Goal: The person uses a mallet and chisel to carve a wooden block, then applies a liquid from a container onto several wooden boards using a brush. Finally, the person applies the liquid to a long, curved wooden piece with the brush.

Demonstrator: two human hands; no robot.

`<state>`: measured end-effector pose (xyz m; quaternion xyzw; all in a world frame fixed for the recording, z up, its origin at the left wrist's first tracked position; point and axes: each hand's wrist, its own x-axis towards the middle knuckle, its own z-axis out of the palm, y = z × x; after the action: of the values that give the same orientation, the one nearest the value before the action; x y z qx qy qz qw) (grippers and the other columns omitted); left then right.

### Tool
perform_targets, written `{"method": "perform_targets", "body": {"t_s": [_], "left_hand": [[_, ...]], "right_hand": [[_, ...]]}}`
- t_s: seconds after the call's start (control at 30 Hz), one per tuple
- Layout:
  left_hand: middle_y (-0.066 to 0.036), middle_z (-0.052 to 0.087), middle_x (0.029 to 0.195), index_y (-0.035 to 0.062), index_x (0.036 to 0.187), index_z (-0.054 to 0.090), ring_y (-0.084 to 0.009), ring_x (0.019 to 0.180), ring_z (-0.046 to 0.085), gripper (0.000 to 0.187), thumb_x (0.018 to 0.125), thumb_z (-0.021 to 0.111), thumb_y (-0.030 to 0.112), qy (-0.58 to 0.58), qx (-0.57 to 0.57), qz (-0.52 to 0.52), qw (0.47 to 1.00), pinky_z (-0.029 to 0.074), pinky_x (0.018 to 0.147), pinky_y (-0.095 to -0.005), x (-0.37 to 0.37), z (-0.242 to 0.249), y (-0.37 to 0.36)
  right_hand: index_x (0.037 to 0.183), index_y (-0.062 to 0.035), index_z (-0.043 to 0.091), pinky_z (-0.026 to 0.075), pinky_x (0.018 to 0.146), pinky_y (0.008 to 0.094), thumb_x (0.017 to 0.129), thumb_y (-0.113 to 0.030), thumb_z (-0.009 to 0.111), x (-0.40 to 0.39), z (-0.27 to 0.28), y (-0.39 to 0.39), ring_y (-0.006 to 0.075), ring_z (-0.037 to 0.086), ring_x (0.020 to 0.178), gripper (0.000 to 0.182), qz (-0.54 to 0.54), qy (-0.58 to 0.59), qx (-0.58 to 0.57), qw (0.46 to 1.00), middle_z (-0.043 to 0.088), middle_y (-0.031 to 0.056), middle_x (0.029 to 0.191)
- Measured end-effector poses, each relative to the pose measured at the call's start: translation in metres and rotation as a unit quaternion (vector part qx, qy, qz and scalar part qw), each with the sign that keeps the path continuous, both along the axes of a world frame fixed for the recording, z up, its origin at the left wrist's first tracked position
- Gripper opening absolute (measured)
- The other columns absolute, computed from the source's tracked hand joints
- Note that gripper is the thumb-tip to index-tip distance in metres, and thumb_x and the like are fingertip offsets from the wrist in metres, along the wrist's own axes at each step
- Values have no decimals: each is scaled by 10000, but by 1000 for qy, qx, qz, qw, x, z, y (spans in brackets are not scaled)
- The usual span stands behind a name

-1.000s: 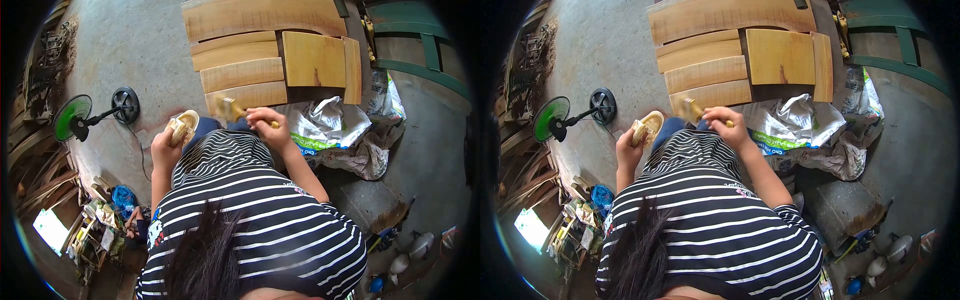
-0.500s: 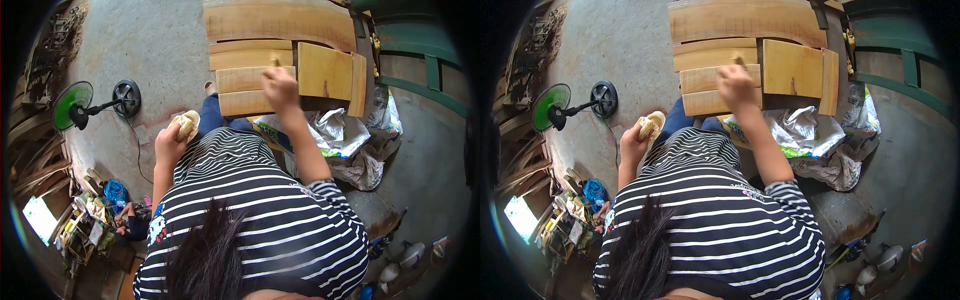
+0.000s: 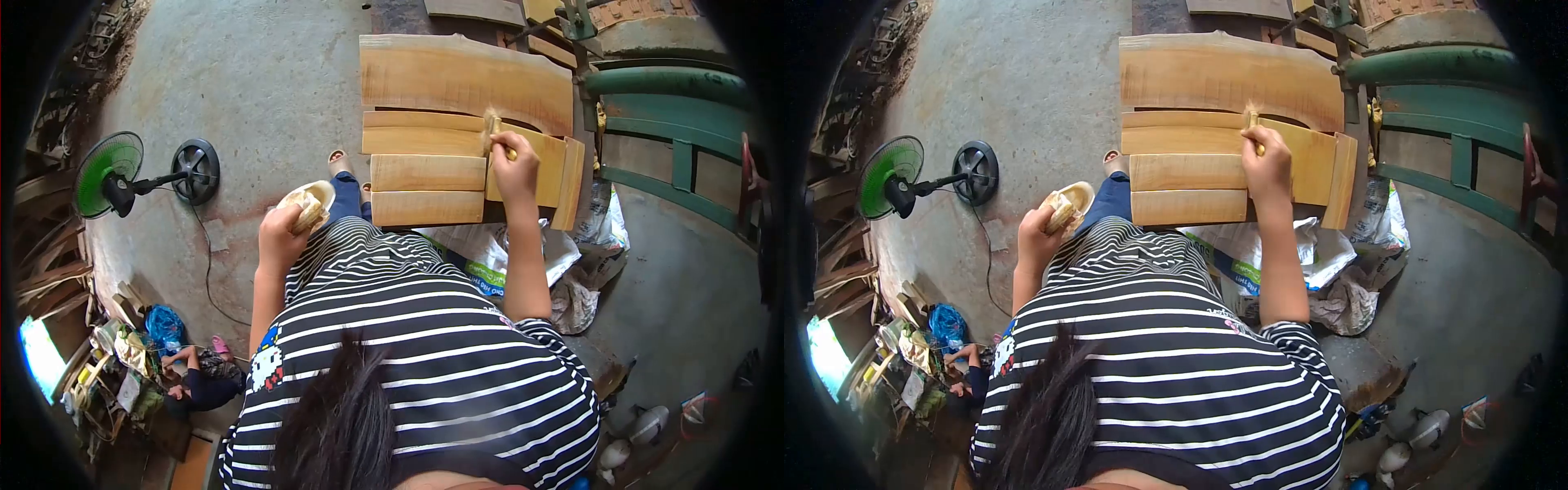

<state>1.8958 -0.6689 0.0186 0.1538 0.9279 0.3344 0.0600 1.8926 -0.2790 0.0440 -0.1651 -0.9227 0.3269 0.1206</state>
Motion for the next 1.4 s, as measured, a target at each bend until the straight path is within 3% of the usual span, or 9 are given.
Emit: {"method": "perform_targets", "body": {"t_s": [0.2,0.4,0.7,0.87,0.93,1.07,1.2,1.33,1.4], "left_hand": [[-77,584,683,56,777,624,-266,642,545,226,604,766,90,10,206,-46,977,402,616,-348,-34,30,30],[-55,583,679,66,732,593,-233,644,569,250,566,776,106,61,253,-244,934,395,629,-325,-58,51,88],[-93,542,637,47,751,609,-253,602,476,199,658,779,94,-65,209,-153,964,383,562,-333,-45,23,112],[-101,586,698,60,768,624,-287,634,499,185,647,761,89,-101,193,-114,969,420,588,-353,-47,26,117],[-100,547,644,38,757,620,-251,615,479,192,672,778,106,-76,190,-135,969,390,560,-339,-47,27,117],[-91,540,638,40,748,615,-250,612,476,192,664,777,101,-65,178,-138,972,391,564,-342,-44,24,116],[-76,529,628,44,731,606,-245,614,471,199,649,779,98,-66,184,-126,973,386,562,-342,-42,22,117],[-69,528,628,47,727,607,-237,610,462,195,640,778,86,-76,181,-117,973,381,559,-338,-42,26,120],[-68,526,627,48,723,606,-235,607,459,197,636,779,82,-77,181,-116,974,380,559,-337,-42,25,120]], "right_hand": [[866,13,670,485,813,280,781,119,578,19,107,-39,204,619,968,164,167,-14,-328,930,643,170,1063],[919,-21,670,497,817,304,790,34,636,7,99,-67,197,628,979,144,302,-58,-317,897,669,126,1011],[1048,23,545,534,604,246,950,-258,513,30,20,64,176,639,678,299,-124,20,-514,848,655,150,900],[1006,25,564,521,599,270,939,-260,536,22,-48,180,216,646,696,294,-254,79,-250,931,657,149,832],[1026,-31,591,510,671,325,888,-137,567,5,-66,208,255,633,766,176,-216,68,169,959,646,128,872],[980,-75,618,510,699,395,884,-225,556,-46,-113,233,347,620,832,189,-70,57,181,979,615,157,966],[815,-119,627,516,582,418,869,-346,581,-98,-112,113,313,615,655,237,44,76,277,957,579,127,681],[759,-86,593,490,530,391,893,-314,552,-122,-104,-4,309,600,581,267,53,151,174,972,595,132,673],[734,-61,556,472,489,337,929,-312,502,-133,-107,-21,235,592,537,323,-5,175,-115,978,594,111,635]]}}
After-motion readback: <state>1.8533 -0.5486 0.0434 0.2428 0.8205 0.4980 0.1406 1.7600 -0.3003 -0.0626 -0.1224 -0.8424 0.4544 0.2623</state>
